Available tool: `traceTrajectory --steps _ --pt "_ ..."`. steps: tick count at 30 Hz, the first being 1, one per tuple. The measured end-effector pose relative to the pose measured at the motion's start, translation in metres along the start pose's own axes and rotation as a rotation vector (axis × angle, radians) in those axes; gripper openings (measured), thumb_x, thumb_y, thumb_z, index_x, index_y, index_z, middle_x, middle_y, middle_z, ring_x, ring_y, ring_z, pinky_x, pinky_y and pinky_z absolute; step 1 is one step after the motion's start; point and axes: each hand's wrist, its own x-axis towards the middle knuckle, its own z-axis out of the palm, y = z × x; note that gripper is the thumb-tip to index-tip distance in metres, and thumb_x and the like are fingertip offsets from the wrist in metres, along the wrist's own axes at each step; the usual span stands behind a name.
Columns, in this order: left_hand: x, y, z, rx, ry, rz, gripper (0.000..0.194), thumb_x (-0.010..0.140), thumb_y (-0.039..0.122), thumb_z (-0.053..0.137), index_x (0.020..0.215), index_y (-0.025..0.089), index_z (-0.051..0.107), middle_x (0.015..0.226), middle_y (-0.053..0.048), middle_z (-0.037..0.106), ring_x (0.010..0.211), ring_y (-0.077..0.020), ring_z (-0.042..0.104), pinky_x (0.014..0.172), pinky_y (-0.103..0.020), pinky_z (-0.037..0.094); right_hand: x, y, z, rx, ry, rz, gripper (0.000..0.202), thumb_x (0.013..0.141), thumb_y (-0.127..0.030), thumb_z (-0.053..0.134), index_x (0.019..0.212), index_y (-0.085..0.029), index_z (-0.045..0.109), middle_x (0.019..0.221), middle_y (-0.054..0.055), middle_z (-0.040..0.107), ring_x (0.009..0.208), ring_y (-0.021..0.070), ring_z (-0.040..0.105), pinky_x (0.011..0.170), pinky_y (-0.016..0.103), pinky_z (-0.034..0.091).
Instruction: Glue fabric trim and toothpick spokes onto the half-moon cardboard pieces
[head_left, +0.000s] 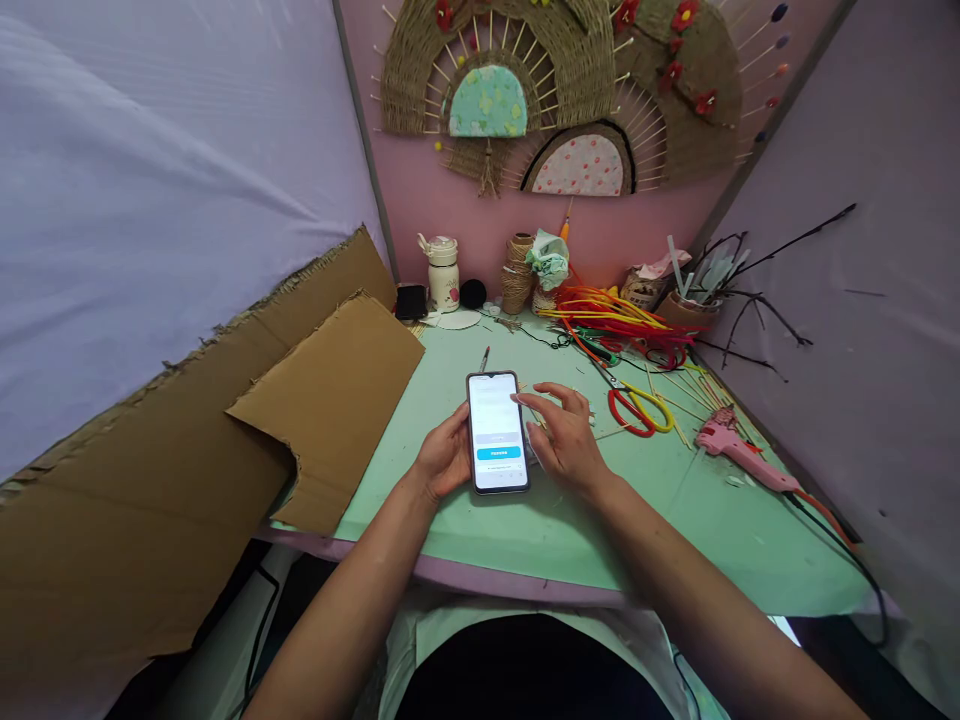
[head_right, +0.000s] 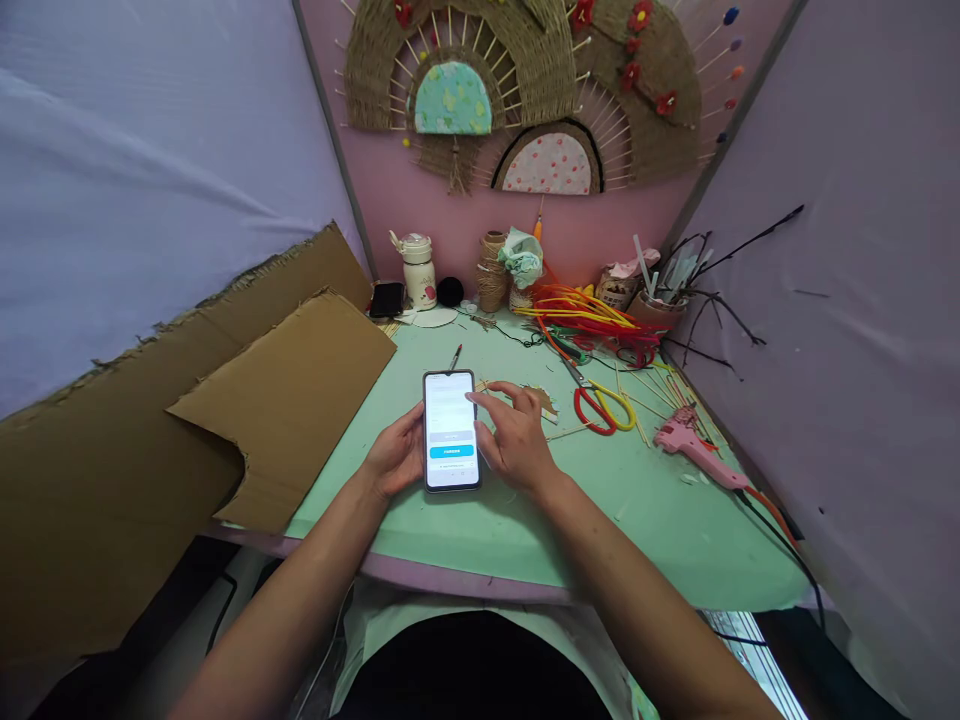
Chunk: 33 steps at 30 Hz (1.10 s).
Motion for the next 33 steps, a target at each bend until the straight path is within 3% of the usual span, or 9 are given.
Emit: traceTrajectory --steps 6,21,29,33 --pt "-0.0003 0.0008 0.0018 0.019 0.022 0.015 0.049 0.102 0.037 0.034 0.139 0.010 0.052 0.120 -0.015 0.071 0.114 -0.0298 0.065 0.106 -0.044 0.042 -0.0053 -0.0009 -0.0005 0.015 0.061 -0.041 0.035 0.093 -0.023 0.044 0.123 -0.023 0.060 0.112 0.010 0.065 0.117 0.0278 0.055 0.097 0.047 0.036" --pt "-0.0002 0.0008 0.0013 0.003 0.045 -0.003 0.050 0.103 0.036 0.032 0.142 0.009 0.047 0.118 -0.015 0.071 0.115 -0.0296 0.065 0.106 -0.044 0.042 -0.0021 -0.0026 0.0031 -0.001 0.016 -0.047 0.044 0.093 -0.024 0.044 0.136 -0.025 0.054 0.119 0.010 0.064 0.121 0.0301 0.052 0.099 0.049 0.034" --pt "-0.0001 0.0012 -0.0002 0.006 0.012 -0.010 0.051 0.103 0.038 0.031 0.141 0.010 0.049 0.121 -0.016 0.070 0.117 -0.0303 0.064 0.106 -0.045 0.042 -0.0057 -0.0020 0.0010 0.023 0.062 -0.060 0.037 0.092 -0.024 0.044 0.124 -0.025 0.063 0.113 0.009 0.066 0.115 0.0289 0.056 0.097 0.048 0.036" --pt "-0.0002 0.0012 0.0010 0.011 0.035 -0.008 0.050 0.103 0.038 0.032 0.139 0.009 0.051 0.120 -0.016 0.070 0.116 -0.0295 0.065 0.105 -0.044 0.042 -0.0050 -0.0021 0.0016 0.025 0.019 -0.062 0.040 0.091 -0.023 0.045 0.128 -0.026 0.061 0.110 0.009 0.067 0.116 0.0294 0.056 0.097 0.049 0.035"
